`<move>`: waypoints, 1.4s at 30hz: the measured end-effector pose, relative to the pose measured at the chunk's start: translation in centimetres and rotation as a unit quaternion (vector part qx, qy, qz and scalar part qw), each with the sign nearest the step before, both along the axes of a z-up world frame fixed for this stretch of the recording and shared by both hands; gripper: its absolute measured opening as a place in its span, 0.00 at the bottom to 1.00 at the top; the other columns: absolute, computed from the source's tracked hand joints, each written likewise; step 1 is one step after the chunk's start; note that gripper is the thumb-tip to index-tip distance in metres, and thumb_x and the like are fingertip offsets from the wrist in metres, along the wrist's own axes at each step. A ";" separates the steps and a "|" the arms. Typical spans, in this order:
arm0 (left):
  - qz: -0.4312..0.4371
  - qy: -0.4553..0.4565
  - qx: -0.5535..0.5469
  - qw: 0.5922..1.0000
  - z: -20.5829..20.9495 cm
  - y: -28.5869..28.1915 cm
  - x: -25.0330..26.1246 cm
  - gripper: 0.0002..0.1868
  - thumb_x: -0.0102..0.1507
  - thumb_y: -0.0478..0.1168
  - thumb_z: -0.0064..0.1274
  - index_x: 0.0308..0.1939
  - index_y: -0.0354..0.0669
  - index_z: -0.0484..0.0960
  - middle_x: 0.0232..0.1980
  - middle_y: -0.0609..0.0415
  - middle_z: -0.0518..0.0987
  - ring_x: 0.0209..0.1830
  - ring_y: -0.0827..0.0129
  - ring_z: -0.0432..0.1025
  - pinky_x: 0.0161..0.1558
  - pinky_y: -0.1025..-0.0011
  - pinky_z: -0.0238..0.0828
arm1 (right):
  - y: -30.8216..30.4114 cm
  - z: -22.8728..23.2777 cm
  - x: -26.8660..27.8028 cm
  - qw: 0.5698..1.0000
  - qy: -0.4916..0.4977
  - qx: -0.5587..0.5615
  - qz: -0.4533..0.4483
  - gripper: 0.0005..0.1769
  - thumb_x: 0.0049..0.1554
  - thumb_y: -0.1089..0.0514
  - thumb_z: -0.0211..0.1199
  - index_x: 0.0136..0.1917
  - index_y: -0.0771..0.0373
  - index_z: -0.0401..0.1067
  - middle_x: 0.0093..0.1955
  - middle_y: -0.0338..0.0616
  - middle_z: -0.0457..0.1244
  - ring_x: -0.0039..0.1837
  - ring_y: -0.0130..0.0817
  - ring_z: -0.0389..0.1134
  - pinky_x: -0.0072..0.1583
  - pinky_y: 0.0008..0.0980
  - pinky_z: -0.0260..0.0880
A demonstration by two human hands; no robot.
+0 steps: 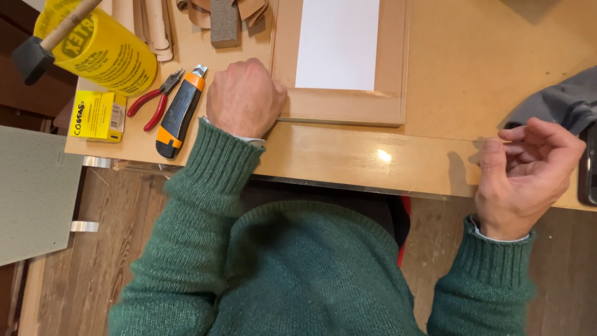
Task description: Assembling a picture frame by applying adhesive, positioning components, and cleaning the glass.
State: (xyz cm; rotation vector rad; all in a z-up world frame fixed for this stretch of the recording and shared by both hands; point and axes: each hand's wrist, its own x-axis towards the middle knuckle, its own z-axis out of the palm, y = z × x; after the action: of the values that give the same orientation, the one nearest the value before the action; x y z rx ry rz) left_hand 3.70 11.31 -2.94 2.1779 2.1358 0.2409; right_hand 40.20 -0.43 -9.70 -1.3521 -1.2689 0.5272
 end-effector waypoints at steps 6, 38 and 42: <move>0.004 0.010 0.027 1.000 0.0 -2.5 0.1 0.12 0.62 0.38 0.51 0.30 0.29 0.80 0.28 0.33 0.80 0.25 0.44 0.78 0.27 0.52 0.77 | 0.0 -0.2 0.1 1.000 0.002 0.004 -0.001 0.20 0.73 0.71 0.64 0.70 0.70 0.57 0.56 0.47 0.61 0.54 0.27 0.66 0.57 0.22 0.72; -0.029 0.038 0.022 0.999 1.7 -2.4 -1.3 0.17 0.68 0.42 0.53 0.27 0.33 0.80 0.23 0.39 0.78 0.19 0.51 0.75 0.23 0.54 0.72 | 0.5 0.8 -0.8 1.000 -0.021 -0.003 -0.013 0.16 0.72 0.71 0.65 0.67 0.71 0.60 0.55 0.46 0.65 0.53 0.25 0.68 0.57 0.21 0.72; -0.053 -0.099 0.151 0.982 3.9 -6.8 -3.1 0.15 0.69 0.39 0.58 0.30 0.35 0.73 0.30 0.39 0.75 0.28 0.42 0.71 0.31 0.52 0.67 | 0.4 1.0 -0.8 0.998 -0.061 -0.007 -0.028 0.10 0.75 0.67 0.63 0.61 0.70 0.62 0.48 0.45 0.64 0.47 0.24 0.66 0.51 0.21 0.69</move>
State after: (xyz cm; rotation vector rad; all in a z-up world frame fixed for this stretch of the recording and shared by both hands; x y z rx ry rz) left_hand 0.62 4.55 1.00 2.2959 1.9764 0.7855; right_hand 39.36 -0.06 -8.73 -1.4447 -1.3238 0.4210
